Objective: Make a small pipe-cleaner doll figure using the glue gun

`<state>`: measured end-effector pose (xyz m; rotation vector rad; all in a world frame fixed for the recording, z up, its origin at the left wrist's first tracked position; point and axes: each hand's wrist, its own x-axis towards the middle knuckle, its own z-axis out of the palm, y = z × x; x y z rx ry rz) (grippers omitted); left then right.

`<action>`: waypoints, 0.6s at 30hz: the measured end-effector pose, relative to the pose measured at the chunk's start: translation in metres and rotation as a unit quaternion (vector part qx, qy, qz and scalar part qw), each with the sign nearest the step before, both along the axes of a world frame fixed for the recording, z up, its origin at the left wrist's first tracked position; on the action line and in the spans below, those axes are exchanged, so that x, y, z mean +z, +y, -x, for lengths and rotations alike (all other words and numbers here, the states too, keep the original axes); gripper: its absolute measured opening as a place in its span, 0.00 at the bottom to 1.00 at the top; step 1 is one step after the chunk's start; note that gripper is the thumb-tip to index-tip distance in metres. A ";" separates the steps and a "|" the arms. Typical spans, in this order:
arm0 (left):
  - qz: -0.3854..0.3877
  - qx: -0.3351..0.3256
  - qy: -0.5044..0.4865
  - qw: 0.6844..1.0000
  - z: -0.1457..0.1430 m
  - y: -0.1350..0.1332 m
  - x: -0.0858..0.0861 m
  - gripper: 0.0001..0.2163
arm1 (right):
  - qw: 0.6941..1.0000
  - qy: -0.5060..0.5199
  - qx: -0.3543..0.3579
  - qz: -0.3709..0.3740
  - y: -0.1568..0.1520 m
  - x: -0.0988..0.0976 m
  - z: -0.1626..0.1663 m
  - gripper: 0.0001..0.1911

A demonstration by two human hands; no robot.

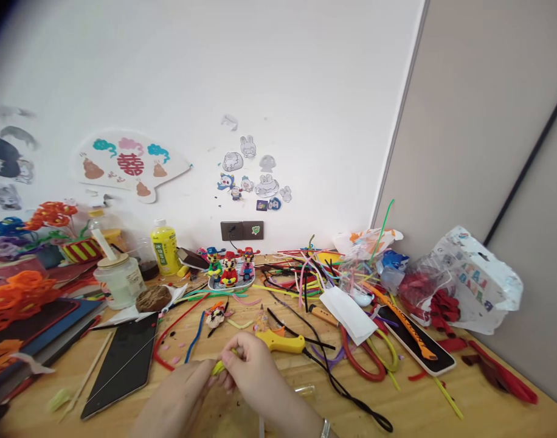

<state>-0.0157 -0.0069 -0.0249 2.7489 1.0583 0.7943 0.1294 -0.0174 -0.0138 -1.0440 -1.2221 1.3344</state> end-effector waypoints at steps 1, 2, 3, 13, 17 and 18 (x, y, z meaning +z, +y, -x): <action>-0.008 0.002 0.018 1.000 0.002 0.001 0.001 0.10 | 1.000 0.015 0.008 0.005 -0.001 0.002 -0.001 0.15; -0.024 0.006 0.034 0.999 0.005 0.002 0.002 0.11 | 0.999 0.029 0.014 0.009 -0.002 0.005 -0.002 0.15; -0.047 0.011 0.049 0.998 0.007 0.003 0.003 0.11 | 0.999 0.038 0.018 0.012 -0.003 0.007 -0.003 0.15; -0.224 0.068 0.101 0.967 -0.002 0.003 0.002 0.14 | 0.998 -0.051 -0.032 -0.029 -0.001 -0.005 0.005 0.10; -0.146 0.053 0.055 0.986 0.001 0.000 -0.010 0.13 | 0.997 -0.028 -0.045 -0.061 -0.005 -0.004 0.012 0.09; -0.139 0.048 0.049 0.988 0.002 0.000 -0.010 0.12 | 0.998 -0.014 -0.038 -0.052 -0.006 -0.002 0.012 0.10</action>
